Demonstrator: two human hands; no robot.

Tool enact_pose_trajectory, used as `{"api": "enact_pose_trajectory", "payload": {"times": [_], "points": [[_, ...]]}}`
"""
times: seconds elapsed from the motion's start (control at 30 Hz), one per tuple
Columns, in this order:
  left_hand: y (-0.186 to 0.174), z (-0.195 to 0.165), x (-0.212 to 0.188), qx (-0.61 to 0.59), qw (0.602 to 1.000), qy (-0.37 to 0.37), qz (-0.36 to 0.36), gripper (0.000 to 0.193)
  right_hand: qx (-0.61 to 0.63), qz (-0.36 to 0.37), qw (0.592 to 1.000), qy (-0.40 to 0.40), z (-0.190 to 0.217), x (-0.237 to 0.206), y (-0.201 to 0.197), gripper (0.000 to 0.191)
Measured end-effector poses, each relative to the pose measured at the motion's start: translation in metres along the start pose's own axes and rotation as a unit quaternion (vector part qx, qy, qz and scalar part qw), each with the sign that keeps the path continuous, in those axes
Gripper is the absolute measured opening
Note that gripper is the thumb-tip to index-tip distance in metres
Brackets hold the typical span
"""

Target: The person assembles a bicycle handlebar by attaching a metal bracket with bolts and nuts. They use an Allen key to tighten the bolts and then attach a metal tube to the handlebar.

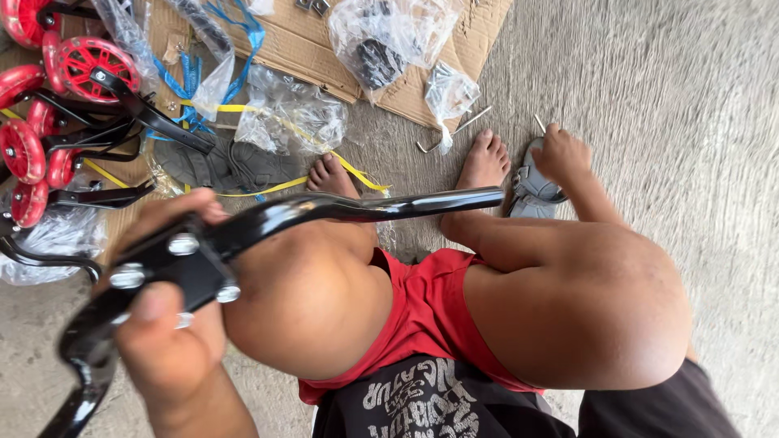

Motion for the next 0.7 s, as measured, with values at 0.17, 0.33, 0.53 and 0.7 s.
{"api": "enact_pose_trajectory", "payload": {"times": [0.17,0.33,0.53,0.7], "points": [[0.001,0.008,0.004,-0.072,0.997,-0.017,-0.002,0.061,0.105,-0.150,0.980,-0.079,0.031,-0.024,-0.009,0.032],[0.024,0.013,0.014,-0.150,0.984,-0.077,0.060,0.067,0.064,-0.269,0.919,-0.280,0.114,-0.034,-0.035,0.056],[0.045,0.031,0.031,-0.227,0.960,-0.141,0.087,0.064,0.111,-0.148,0.949,-0.256,0.135,-0.009,-0.024,0.046],[0.048,0.021,0.042,-0.233,0.959,-0.104,0.122,0.059,-0.043,-0.160,0.928,-0.333,0.155,-0.006,-0.014,0.040]]}}
Point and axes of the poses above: each hand's wrist, its own x-axis towards the middle knuckle, its own y-axis out of the palm, z = x × y, the point moved 9 cm from there along x, towards the middle knuckle, and after that the axes turned 7 degrees about y, right-handed, at the moved point
